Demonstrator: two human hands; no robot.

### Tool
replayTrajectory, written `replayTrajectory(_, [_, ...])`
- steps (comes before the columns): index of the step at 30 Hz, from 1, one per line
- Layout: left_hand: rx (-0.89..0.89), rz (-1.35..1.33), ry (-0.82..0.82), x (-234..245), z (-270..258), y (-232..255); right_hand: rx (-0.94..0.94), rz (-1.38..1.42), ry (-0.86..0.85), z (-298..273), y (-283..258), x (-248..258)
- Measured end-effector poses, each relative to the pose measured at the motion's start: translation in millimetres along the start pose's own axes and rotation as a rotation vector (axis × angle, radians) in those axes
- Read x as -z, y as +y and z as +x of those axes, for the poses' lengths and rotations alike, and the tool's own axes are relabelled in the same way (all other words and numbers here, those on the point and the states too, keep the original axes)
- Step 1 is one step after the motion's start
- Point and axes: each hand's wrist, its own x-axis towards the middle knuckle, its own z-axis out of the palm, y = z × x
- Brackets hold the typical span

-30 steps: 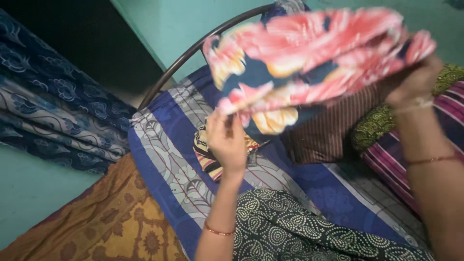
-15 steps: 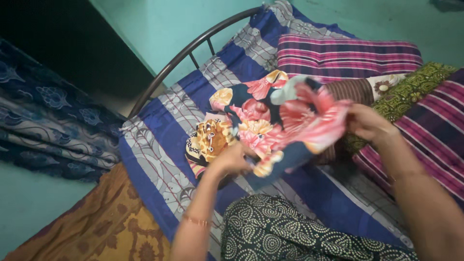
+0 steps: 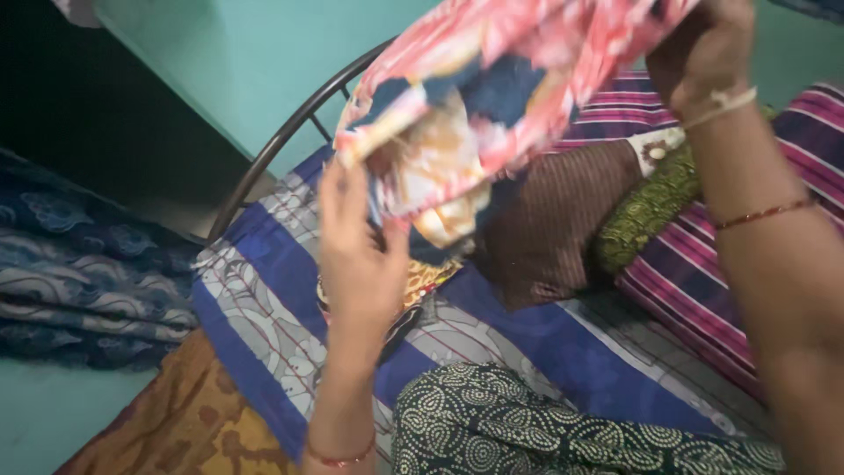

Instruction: The person unfolds and folds clothes on a bed by hand.

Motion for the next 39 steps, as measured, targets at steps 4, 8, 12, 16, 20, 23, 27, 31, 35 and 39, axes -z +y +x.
replayTrajectory(4, [0.165, -0.109, -0.249, -52, -51, 5, 0.015, 0.044, 0.044, -69, 8, 70])
replayTrajectory(8, [0.235, -0.066, -0.604, -111, -99, 11, -0.204, -0.316, 0.472, -132, 13, 124])
replayTrajectory(12, [0.270, -0.021, -0.895, -169, -144, 10, -0.455, -0.674, 0.673, -185, 12, 152])
replayTrajectory(16, [0.215, -0.043, -1.002, -210, -188, 4, -0.294, -0.898, 0.458, -194, -3, 142])
replayTrajectory(20, [0.186, 0.004, -1.242, -245, -223, -6, -0.256, -1.660, 0.022, -215, -28, 92])
replayTrajectory(23, [0.106, 0.020, -1.323, -265, -238, -2, -0.141, -1.839, -0.219, -241, -39, 70])
replayTrajectory(27, [-0.212, -0.019, -1.139, -286, -235, 32, -0.233, -2.149, -0.423, -307, -51, 64])
replayTrajectory(31, [0.031, -0.101, -1.351, -305, -212, 89, -0.186, -2.068, -0.513, -353, -77, 84])
replayTrajectory(35, [-0.092, -0.113, -1.078, -345, -198, 124, -0.269, -2.179, -0.302, -371, -111, 105])
replayTrajectory(39, [-0.015, -0.153, -0.692, -396, -191, 113, -0.252, -2.194, 0.212, -364, -136, 123])
